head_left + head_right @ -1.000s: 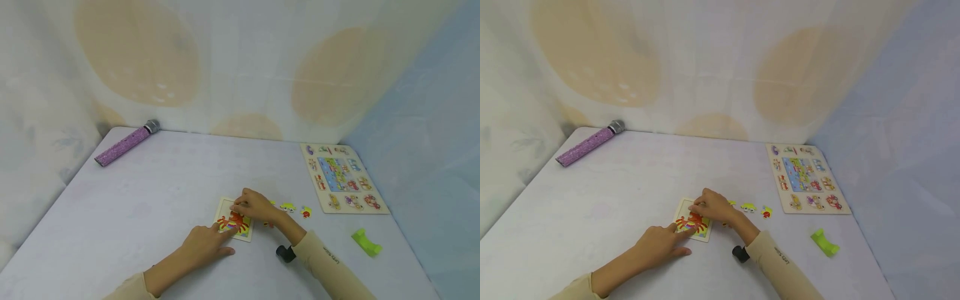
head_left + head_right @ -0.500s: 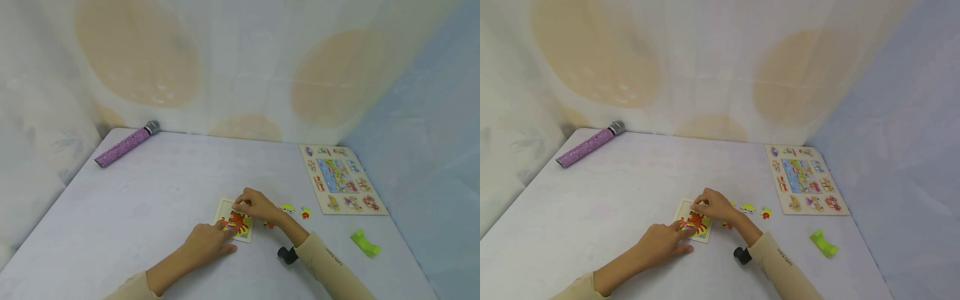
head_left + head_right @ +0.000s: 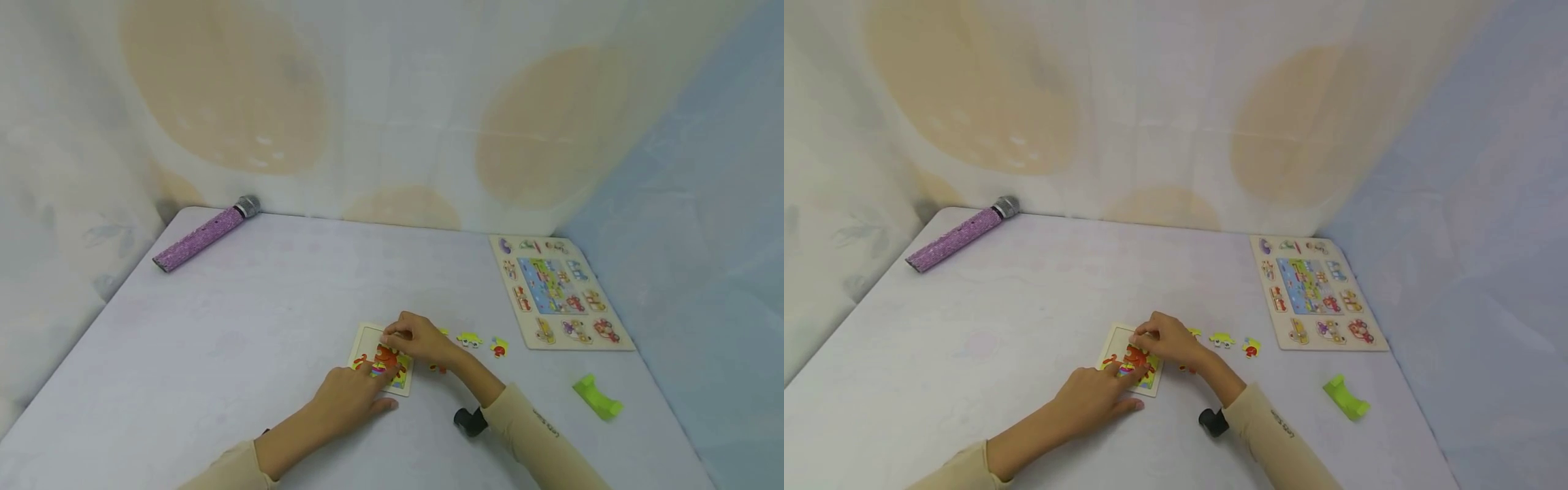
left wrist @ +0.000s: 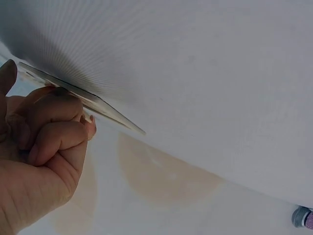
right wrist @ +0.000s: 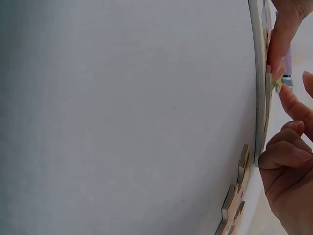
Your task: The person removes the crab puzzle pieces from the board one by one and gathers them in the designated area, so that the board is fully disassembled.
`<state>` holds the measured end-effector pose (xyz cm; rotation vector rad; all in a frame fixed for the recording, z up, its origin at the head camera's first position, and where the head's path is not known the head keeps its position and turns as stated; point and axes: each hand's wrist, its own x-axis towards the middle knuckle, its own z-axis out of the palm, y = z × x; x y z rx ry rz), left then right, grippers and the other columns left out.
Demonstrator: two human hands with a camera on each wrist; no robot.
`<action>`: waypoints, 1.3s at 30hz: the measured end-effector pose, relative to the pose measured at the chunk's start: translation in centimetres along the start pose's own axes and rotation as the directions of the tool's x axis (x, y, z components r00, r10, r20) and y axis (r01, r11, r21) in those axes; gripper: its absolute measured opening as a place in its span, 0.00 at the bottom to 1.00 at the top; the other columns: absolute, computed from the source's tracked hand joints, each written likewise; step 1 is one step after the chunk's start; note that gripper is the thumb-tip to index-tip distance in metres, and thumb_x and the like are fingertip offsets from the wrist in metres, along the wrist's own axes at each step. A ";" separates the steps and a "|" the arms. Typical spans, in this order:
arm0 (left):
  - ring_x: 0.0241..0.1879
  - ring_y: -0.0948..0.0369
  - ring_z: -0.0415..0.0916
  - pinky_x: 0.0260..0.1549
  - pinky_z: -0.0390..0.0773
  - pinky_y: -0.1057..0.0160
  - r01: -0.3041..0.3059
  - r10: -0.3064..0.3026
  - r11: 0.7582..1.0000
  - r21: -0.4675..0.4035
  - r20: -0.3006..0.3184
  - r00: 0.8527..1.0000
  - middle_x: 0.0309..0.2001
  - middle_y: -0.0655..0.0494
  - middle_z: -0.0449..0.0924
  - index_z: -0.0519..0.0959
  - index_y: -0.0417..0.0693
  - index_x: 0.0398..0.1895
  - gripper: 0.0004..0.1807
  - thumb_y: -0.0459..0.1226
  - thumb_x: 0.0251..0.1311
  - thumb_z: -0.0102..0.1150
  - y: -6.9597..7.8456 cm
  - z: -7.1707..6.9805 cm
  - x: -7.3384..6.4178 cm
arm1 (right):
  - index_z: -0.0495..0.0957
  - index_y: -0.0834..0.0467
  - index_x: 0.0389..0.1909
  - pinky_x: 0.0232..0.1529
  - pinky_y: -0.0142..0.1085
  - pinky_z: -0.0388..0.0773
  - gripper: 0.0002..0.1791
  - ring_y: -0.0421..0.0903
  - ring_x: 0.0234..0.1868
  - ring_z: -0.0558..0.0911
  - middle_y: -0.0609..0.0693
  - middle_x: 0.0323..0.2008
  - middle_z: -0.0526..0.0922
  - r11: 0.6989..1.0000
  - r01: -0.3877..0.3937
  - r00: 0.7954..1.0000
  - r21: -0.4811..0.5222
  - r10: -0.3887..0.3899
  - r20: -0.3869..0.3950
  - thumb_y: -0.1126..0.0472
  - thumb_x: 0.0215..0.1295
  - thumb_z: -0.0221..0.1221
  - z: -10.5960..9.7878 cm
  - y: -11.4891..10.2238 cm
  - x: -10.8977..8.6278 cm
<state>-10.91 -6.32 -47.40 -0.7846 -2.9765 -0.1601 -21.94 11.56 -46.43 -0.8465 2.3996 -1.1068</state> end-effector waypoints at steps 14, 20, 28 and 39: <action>0.13 0.60 0.62 0.14 0.64 0.62 0.010 -0.010 1.000 0.016 -0.007 1.000 0.33 0.50 0.81 0.78 0.63 0.62 0.29 0.61 0.60 0.59 0.2 0.4 0.1 | 0.87 0.59 0.46 0.30 0.30 0.64 0.13 0.41 0.30 0.67 0.46 0.28 0.70 0.999 0.036 0.998 -0.024 -0.038 -0.051 0.55 0.67 0.63 0.2 -0.3 -0.5; 0.12 0.60 0.63 0.13 0.64 0.62 0.003 -0.002 0.999 0.046 -0.032 0.999 0.31 0.51 0.80 0.78 0.63 0.61 0.28 0.61 0.60 0.60 0.5 0.5 0.1 | 0.87 0.52 0.46 0.30 0.31 0.61 0.15 0.41 0.31 0.67 0.45 0.28 0.69 0.994 -0.024 0.994 -0.109 0.012 -0.109 0.48 0.65 0.63 0.1 -0.8 -0.4; 0.15 0.59 0.68 0.15 0.66 0.62 0.025 -0.025 0.998 0.049 -0.011 1.000 0.35 0.50 0.82 0.77 0.65 0.63 0.29 0.62 0.59 0.59 0.5 0.0 -0.1 | 0.89 0.51 0.42 0.27 0.32 0.62 0.15 0.43 0.30 0.66 0.49 0.29 0.70 0.992 -0.044 0.996 -0.119 0.034 -0.086 0.47 0.60 0.68 -0.5 -0.5 -1.2; 0.15 0.57 0.68 0.17 0.67 0.61 0.002 -0.001 0.999 0.038 -0.040 0.999 0.35 0.50 0.81 0.76 0.62 0.63 0.29 0.60 0.61 0.59 0.4 0.2 -0.3 | 0.87 0.50 0.48 0.28 0.29 0.59 0.25 0.39 0.28 0.64 0.46 0.31 0.70 0.952 -0.024 0.998 -0.306 0.005 -0.065 0.44 0.50 0.74 0.4 -0.9 -1.3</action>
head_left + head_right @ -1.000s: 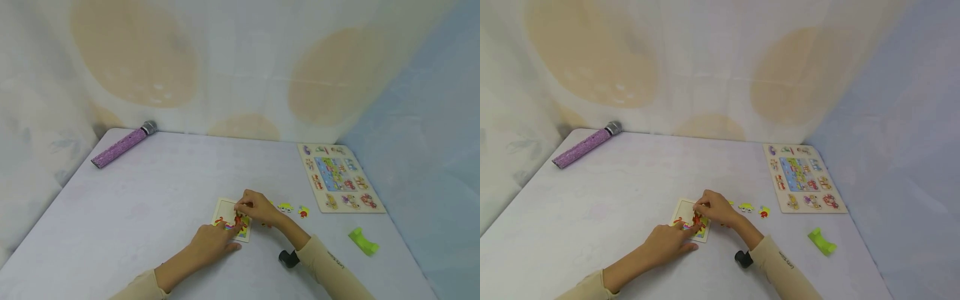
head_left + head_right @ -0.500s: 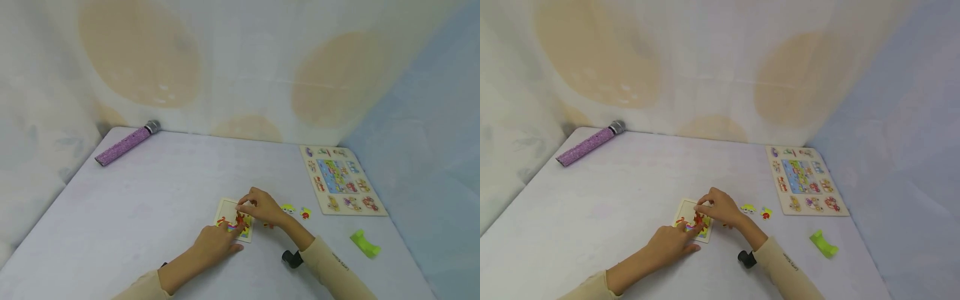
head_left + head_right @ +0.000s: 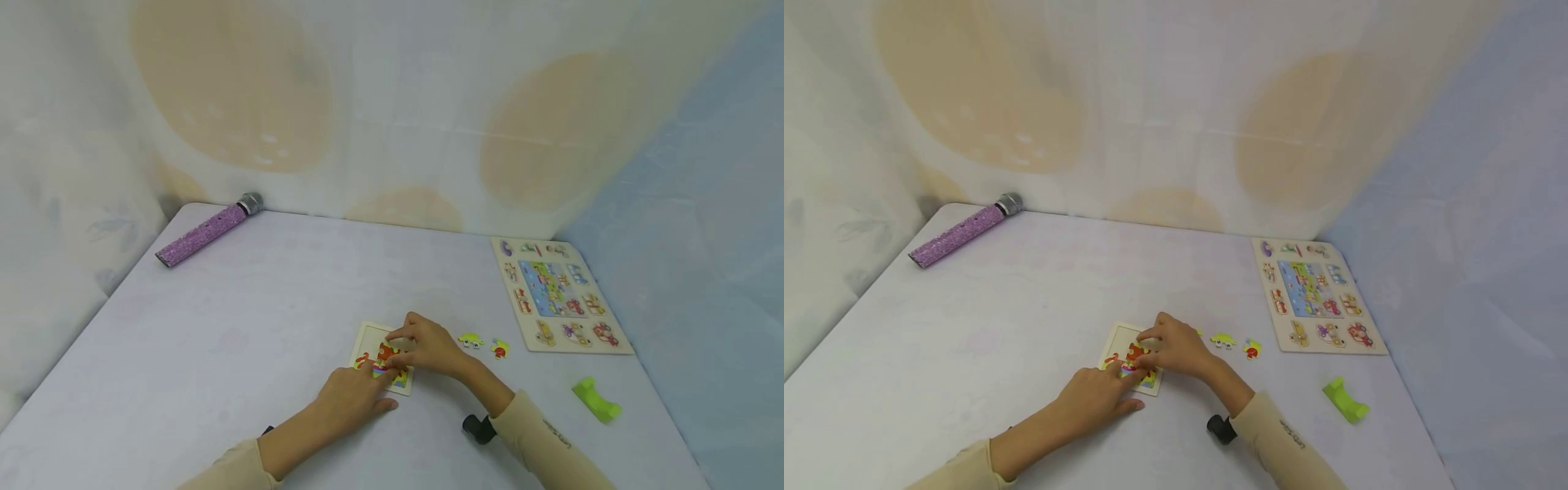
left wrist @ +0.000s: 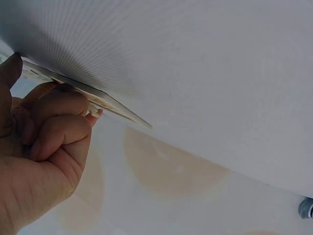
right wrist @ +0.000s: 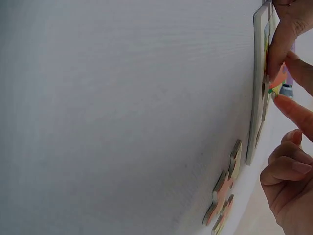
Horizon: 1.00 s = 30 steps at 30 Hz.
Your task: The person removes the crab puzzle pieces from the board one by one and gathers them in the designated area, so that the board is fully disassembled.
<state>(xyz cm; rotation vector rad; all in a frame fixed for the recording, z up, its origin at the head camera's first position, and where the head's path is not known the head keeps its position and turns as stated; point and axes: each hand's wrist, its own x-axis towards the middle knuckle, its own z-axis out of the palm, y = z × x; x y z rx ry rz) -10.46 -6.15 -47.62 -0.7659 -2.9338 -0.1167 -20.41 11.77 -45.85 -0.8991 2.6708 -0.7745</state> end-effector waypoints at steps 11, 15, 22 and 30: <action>0.15 0.57 0.68 0.16 0.66 0.62 0.001 -0.001 1.000 0.005 -0.018 1.000 0.35 0.50 0.81 0.77 0.61 0.59 0.27 0.60 0.61 0.59 0.1 -0.1 -0.2 | 0.87 0.52 0.48 0.29 0.29 0.63 0.24 0.37 0.27 0.66 0.43 0.35 0.70 0.967 0.111 0.993 -0.229 -0.096 0.075 0.44 0.53 0.73 -0.6 -1.0 0.8; 0.15 0.58 0.68 0.16 0.66 0.62 -0.001 0.001 1.000 0.006 -0.011 1.000 0.37 0.49 0.81 0.78 0.60 0.61 0.27 0.60 0.62 0.58 0.1 -0.1 -0.2 | 0.88 0.52 0.46 0.27 0.29 0.65 0.24 0.37 0.25 0.67 0.42 0.35 0.69 0.942 0.123 0.991 -0.311 -0.100 0.088 0.43 0.52 0.73 -0.9 -1.6 0.9; 0.15 0.59 0.64 0.17 0.66 0.62 0.009 -0.008 1.000 -0.028 0.017 1.000 0.40 0.48 0.83 0.80 0.59 0.59 0.26 0.59 0.62 0.58 0.0 -0.2 -0.1 | 0.87 0.54 0.46 0.24 0.28 0.64 0.22 0.37 0.23 0.67 0.42 0.35 0.67 0.917 0.165 0.985 -0.364 -0.131 0.117 0.45 0.53 0.71 -0.6 -2.0 1.3; 0.14 0.59 0.65 0.16 0.66 0.62 -0.006 0.007 1.000 -0.009 0.029 1.000 0.39 0.48 0.83 0.76 0.63 0.64 0.30 0.61 0.61 0.58 -0.2 -0.2 0.1 | 0.85 0.50 0.52 0.26 0.29 0.64 0.24 0.38 0.27 0.68 0.44 0.35 0.71 0.982 0.027 0.998 -0.188 -0.016 0.063 0.45 0.55 0.71 -1.1 -1.0 1.1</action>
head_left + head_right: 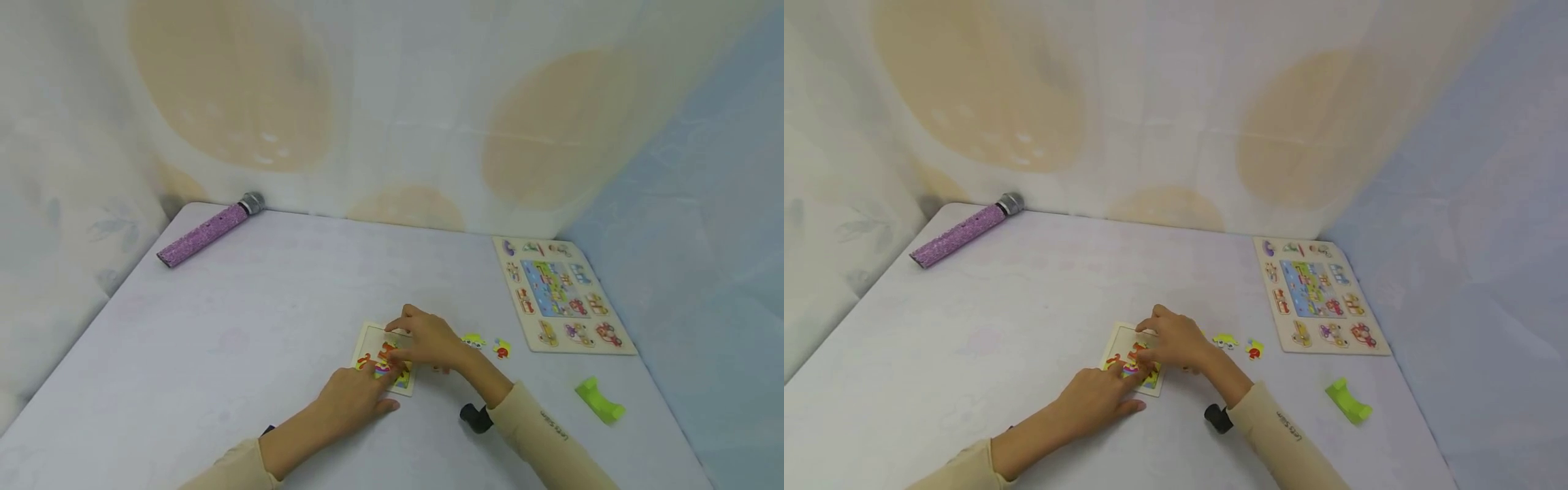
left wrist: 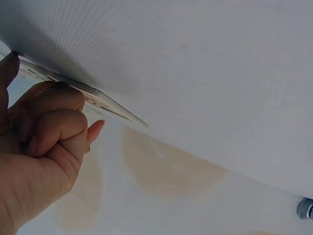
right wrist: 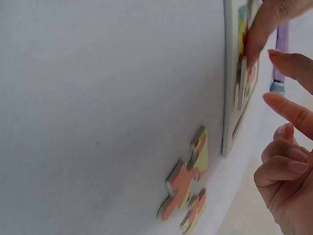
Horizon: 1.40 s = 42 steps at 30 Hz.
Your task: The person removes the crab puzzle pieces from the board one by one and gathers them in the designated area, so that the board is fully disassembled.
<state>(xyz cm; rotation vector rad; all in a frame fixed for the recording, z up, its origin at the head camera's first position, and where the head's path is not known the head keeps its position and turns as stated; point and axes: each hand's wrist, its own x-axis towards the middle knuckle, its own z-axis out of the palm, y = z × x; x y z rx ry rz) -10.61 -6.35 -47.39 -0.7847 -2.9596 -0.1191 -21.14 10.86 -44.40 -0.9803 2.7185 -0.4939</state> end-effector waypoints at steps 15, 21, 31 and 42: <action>0.15 0.59 0.66 0.18 0.65 0.61 0.040 -0.037 0.997 -0.064 0.052 0.998 0.42 0.52 0.85 0.75 0.66 0.65 0.30 0.60 0.60 0.60 -1.4 -0.9 -0.6 | 0.88 0.51 0.44 0.28 0.29 0.62 0.18 0.38 0.29 0.65 0.45 0.30 0.70 0.988 -0.057 0.997 0.142 0.064 -0.043 0.49 0.54 0.72 0.9 2.4 -3.1; 0.14 0.62 0.60 0.17 0.63 0.63 0.055 -0.055 0.998 -0.026 0.002 0.998 0.30 0.53 0.79 0.75 0.64 0.65 0.30 0.60 0.60 0.60 -3.2 -2.3 0.3 | 0.88 0.51 0.42 0.27 0.28 0.61 0.20 0.37 0.28 0.64 0.45 0.32 0.68 0.999 -0.020 0.997 0.046 0.023 -0.068 0.46 0.49 0.75 1.0 1.7 -4.2; 0.15 0.62 0.59 0.16 0.61 0.64 0.057 -0.053 0.995 -0.077 0.057 0.997 0.29 0.51 0.75 0.76 0.63 0.66 0.31 0.60 0.59 0.62 -4.8 -1.8 2.9 | 0.86 0.53 0.40 0.25 0.29 0.60 0.17 0.37 0.24 0.64 0.43 0.32 0.65 0.997 0.026 0.993 -0.068 -0.034 -0.116 0.48 0.54 0.72 1.9 1.6 -4.3; 0.16 0.62 0.57 0.17 0.60 0.65 0.068 -0.055 0.984 -0.164 0.083 0.995 0.31 0.52 0.76 0.75 0.64 0.66 0.32 0.61 0.60 0.60 -5.3 -2.2 4.1 | 0.84 0.52 0.40 0.23 0.25 0.62 0.17 0.34 0.22 0.64 0.42 0.34 0.68 0.990 0.042 0.980 -0.135 -0.067 -0.188 0.47 0.56 0.71 2.3 1.5 -3.8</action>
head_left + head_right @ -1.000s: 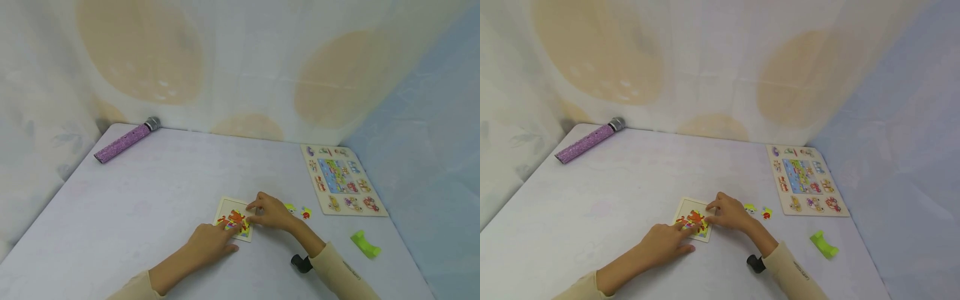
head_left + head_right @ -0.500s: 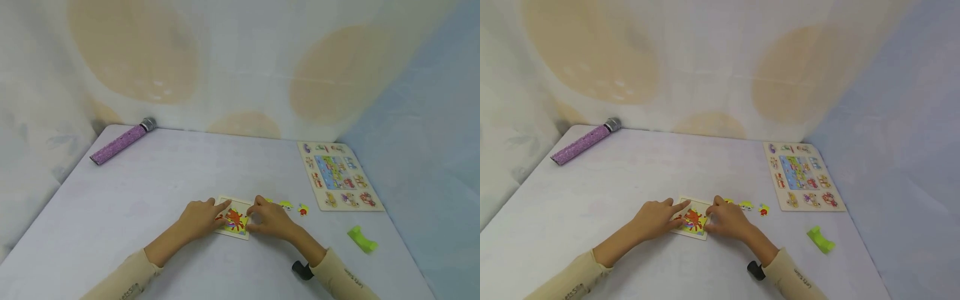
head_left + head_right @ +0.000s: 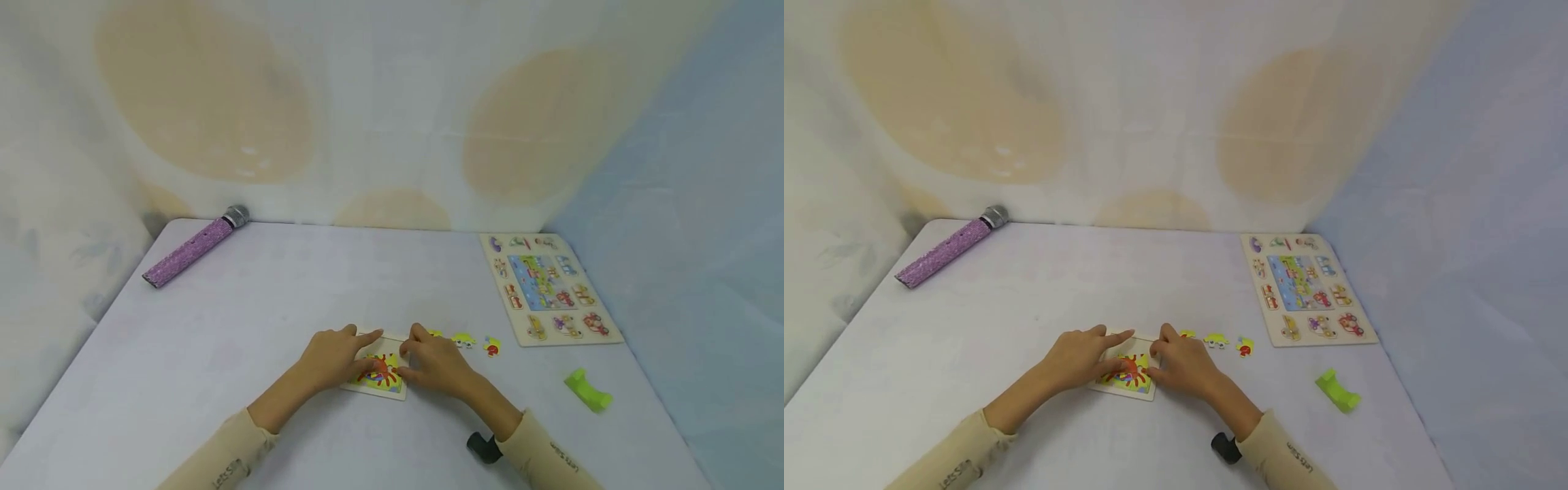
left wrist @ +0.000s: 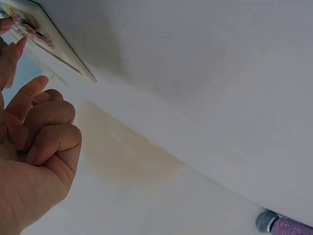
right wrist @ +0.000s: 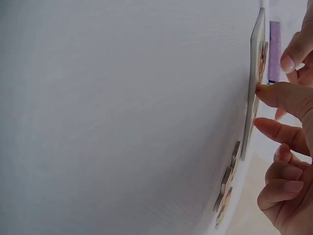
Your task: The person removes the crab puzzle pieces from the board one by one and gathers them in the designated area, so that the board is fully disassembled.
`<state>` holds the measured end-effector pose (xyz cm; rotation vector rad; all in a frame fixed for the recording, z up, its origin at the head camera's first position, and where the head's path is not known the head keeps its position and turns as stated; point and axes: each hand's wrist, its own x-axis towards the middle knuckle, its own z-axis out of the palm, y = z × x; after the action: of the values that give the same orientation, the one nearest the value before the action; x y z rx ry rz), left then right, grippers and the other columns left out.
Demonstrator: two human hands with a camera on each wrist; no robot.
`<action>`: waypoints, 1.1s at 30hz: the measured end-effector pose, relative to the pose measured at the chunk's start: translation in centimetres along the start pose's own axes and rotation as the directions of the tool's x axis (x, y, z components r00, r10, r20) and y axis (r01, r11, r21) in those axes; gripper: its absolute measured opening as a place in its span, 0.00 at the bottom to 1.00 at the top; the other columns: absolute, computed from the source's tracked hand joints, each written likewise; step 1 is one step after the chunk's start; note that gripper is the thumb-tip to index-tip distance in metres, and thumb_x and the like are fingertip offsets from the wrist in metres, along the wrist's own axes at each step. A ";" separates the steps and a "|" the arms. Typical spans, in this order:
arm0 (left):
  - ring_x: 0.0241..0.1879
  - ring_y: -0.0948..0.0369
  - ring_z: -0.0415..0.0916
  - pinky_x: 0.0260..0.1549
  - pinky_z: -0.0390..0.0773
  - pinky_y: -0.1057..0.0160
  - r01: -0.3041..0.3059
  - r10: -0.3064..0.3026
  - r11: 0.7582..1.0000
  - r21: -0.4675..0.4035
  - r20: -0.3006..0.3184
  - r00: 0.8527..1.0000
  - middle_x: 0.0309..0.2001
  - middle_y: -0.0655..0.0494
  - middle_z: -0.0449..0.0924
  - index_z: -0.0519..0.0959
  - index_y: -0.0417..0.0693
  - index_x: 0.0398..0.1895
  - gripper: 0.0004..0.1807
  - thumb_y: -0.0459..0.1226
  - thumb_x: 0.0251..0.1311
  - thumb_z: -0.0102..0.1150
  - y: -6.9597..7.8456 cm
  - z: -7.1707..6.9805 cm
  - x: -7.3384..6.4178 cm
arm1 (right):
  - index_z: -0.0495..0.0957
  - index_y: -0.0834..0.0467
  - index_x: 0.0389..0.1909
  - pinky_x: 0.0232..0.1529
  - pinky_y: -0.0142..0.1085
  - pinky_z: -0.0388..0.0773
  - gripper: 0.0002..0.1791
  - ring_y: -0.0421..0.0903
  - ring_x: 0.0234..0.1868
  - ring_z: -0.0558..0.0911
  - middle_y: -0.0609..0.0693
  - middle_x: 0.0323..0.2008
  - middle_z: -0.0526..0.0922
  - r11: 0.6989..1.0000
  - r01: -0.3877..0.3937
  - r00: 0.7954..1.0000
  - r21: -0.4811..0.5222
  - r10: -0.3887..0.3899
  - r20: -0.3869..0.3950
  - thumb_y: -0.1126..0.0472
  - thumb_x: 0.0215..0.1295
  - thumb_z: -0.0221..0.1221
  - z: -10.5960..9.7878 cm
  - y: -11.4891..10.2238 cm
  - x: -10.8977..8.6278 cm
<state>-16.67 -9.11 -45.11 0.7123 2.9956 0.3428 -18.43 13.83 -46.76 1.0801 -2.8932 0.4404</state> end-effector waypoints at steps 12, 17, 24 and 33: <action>0.17 0.61 0.61 0.20 0.63 0.63 0.043 -0.040 0.998 -0.048 0.049 0.998 0.33 0.53 0.77 0.75 0.63 0.66 0.32 0.59 0.59 0.63 -0.4 0.3 0.3 | 0.85 0.53 0.42 0.27 0.26 0.64 0.17 0.35 0.26 0.66 0.42 0.35 0.66 0.998 0.029 0.998 0.053 -0.032 0.049 0.47 0.56 0.71 -0.1 0.7 0.2; 0.20 0.60 0.62 0.22 0.62 0.63 0.112 -0.108 0.993 -0.033 0.102 0.989 0.35 0.52 0.76 0.74 0.63 0.67 0.34 0.62 0.58 0.61 -0.9 0.8 0.6 | 0.84 0.54 0.40 0.29 0.27 0.66 0.17 0.36 0.27 0.68 0.42 0.35 0.68 0.996 -0.035 0.998 0.077 0.031 0.054 0.48 0.56 0.71 0.1 0.7 0.5; 0.19 0.59 0.61 0.20 0.61 0.63 0.128 -0.125 0.991 -0.026 0.086 0.988 0.33 0.53 0.74 0.75 0.65 0.66 0.32 0.62 0.58 0.61 -1.3 1.2 -0.1 | 0.85 0.54 0.39 0.30 0.28 0.68 0.16 0.37 0.28 0.69 0.44 0.35 0.70 0.992 -0.083 0.995 0.100 0.078 0.055 0.49 0.55 0.71 -0.2 0.4 0.7; 0.14 0.63 0.49 0.14 0.56 0.66 -0.029 0.033 0.996 0.085 -0.046 0.998 0.30 0.54 0.67 0.75 0.68 0.66 0.28 0.60 0.64 0.56 -0.5 2.0 -0.7 | 0.85 0.55 0.39 0.30 0.29 0.67 0.17 0.38 0.28 0.68 0.44 0.35 0.70 0.990 -0.104 0.993 0.095 0.098 0.061 0.48 0.54 0.72 -0.3 0.2 0.5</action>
<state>-16.06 -9.51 -47.15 0.7691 3.0629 0.2389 -19.02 13.75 -46.42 0.9759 -3.0149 0.5708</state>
